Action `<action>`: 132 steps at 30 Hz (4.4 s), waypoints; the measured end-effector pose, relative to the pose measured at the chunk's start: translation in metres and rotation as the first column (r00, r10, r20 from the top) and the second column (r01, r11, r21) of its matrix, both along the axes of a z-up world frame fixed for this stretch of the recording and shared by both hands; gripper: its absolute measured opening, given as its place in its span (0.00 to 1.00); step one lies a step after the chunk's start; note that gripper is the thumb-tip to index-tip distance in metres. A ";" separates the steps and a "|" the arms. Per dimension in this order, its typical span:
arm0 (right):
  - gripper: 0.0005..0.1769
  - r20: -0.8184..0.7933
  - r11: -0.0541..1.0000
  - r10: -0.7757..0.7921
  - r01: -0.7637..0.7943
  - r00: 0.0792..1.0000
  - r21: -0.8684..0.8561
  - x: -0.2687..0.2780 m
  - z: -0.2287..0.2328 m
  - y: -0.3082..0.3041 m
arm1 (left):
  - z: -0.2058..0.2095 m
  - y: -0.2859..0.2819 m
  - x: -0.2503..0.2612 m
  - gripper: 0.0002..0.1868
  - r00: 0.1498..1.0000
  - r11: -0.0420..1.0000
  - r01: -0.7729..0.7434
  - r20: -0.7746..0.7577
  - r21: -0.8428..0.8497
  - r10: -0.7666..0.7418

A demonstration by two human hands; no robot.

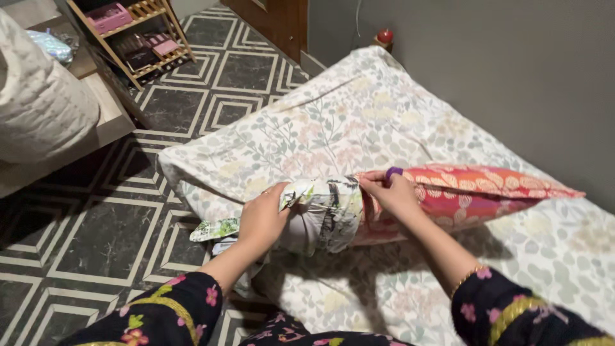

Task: The person puts a patterned pillowcase onto a pillow by hand, pulling the fabric over the pillow and tucking the edges in.

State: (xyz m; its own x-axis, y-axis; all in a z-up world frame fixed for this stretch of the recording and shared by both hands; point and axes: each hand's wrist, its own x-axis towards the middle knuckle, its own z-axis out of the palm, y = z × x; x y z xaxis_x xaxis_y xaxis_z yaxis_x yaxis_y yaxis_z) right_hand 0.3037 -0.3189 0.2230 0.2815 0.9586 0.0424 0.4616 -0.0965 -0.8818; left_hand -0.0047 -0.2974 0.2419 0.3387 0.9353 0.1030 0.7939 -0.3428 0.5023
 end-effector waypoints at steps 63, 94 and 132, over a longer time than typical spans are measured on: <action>0.16 0.059 0.952 -0.274 0.262 0.960 0.156 -0.042 -0.071 0.069 | 0.036 0.171 0.057 0.54 0.917 0.956 0.291 -0.277 -0.030 -0.287; 0.19 0.063 0.976 0.081 -0.067 0.995 -0.205 0.007 -0.161 0.103 | -0.088 0.212 0.014 0.52 0.927 0.976 -0.094 -0.374 -0.194 0.015; 0.23 0.323 0.952 0.100 0.003 0.941 -0.306 0.043 -0.257 0.028 | -0.100 0.187 0.009 0.54 0.802 0.835 0.226 -0.391 -0.502 -0.452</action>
State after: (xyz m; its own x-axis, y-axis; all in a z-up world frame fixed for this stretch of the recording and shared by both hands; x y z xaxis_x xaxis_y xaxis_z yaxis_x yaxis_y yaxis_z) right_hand 0.3463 -0.2907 -0.0341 0.2539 0.9532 -0.1643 0.7320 -0.3004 -0.6115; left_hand 0.0040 -0.1104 0.1421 0.5397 0.6599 -0.5227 0.8370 -0.4872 0.2491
